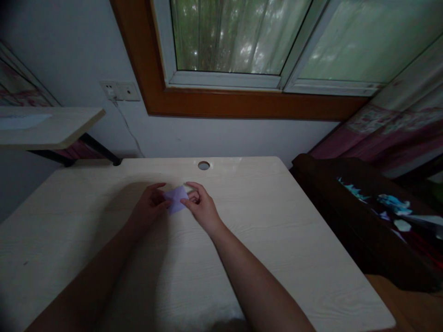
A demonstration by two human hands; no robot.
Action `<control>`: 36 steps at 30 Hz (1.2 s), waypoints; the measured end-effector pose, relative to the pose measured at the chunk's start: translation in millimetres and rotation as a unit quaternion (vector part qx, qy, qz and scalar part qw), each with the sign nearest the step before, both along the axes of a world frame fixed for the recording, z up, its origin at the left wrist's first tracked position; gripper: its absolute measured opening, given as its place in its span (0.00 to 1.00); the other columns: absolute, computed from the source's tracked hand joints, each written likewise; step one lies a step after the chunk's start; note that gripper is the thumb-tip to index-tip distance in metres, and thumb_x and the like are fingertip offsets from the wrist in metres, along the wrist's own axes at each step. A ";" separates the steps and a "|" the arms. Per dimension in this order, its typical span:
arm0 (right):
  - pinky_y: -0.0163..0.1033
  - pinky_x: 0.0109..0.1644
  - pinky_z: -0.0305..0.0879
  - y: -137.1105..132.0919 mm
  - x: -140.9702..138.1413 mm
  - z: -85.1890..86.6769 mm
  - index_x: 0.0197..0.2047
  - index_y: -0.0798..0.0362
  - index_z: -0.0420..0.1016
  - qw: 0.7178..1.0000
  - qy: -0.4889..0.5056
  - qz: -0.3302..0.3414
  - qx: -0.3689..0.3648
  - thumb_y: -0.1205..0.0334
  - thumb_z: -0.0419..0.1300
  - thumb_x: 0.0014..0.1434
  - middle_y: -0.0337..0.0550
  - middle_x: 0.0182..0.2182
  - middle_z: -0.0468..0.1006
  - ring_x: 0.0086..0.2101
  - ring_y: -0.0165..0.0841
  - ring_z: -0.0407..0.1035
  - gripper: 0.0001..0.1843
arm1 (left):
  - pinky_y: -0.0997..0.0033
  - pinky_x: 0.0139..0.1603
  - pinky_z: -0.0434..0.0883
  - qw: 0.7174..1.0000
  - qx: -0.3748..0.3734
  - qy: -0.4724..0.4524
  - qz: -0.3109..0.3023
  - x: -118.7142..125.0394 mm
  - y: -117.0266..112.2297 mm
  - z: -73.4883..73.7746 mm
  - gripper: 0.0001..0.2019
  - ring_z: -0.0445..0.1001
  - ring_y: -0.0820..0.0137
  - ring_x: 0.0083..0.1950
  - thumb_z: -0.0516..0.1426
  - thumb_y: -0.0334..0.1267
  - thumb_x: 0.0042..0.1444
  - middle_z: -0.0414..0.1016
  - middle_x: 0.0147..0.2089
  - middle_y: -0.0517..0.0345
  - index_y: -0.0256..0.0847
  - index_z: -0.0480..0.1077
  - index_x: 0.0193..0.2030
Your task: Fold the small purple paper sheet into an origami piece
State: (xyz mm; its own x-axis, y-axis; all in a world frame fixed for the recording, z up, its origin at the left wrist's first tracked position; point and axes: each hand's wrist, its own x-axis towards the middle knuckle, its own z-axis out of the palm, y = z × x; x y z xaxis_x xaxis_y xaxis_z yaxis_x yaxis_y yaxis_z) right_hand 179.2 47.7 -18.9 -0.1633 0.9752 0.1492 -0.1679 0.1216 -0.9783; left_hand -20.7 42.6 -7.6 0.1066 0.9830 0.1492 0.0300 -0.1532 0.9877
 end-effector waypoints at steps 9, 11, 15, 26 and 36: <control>0.37 0.37 0.63 -2.6 -0.5 5.1 0.56 0.46 0.68 1.000 0.012 0.002 0.002 0.59 0.68 0.54 0.35 0.29 0.76 0.30 0.30 0.68 0.27 | 0.76 0.35 0.67 1.000 -0.005 0.012 0.024 -0.4 -2.2 7.1 0.25 0.68 0.75 0.32 0.63 0.36 0.53 0.66 0.30 0.66 0.43 0.63 0.57; 0.37 0.37 0.62 -2.9 -1.1 6.3 0.55 0.46 0.69 1.000 0.016 -0.004 0.002 0.60 0.68 0.53 0.35 0.29 0.75 0.29 0.30 0.68 0.27 | 0.76 0.35 0.67 0.999 0.002 0.012 0.043 -1.0 -1.8 7.8 0.24 0.68 0.76 0.32 0.62 0.36 0.53 0.66 0.31 0.65 0.42 0.64 0.57; 0.37 0.38 0.62 -3.5 -1.1 8.1 0.54 0.47 0.69 1.000 0.009 -0.018 0.007 0.60 0.68 0.53 0.35 0.28 0.76 0.29 0.30 0.68 0.26 | 0.75 0.36 0.69 0.997 0.002 0.010 0.080 -1.5 -1.5 9.4 0.22 0.69 0.75 0.33 0.61 0.36 0.54 0.66 0.34 0.64 0.42 0.65 0.55; 0.39 0.39 0.67 -4.5 -0.3 8.5 0.50 0.48 0.73 0.997 0.018 -0.081 0.000 0.57 0.67 0.53 0.39 0.30 0.78 0.31 0.32 0.71 0.20 | 0.73 0.37 0.72 0.996 0.001 -0.009 0.089 -1.8 0.0 8.5 0.18 0.71 0.75 0.33 0.60 0.36 0.55 0.66 0.34 0.63 0.42 0.66 0.53; 0.37 0.38 0.65 -8.1 -0.7 10.9 0.50 0.50 0.75 0.992 -0.081 -0.079 0.054 0.55 0.64 0.58 0.44 0.39 0.78 0.31 0.30 0.67 0.17 | 0.72 0.39 0.72 0.999 -0.001 -0.009 0.051 -4.0 -0.3 5.5 0.16 0.71 0.72 0.36 0.58 0.39 0.58 0.69 0.35 0.61 0.42 0.67 0.53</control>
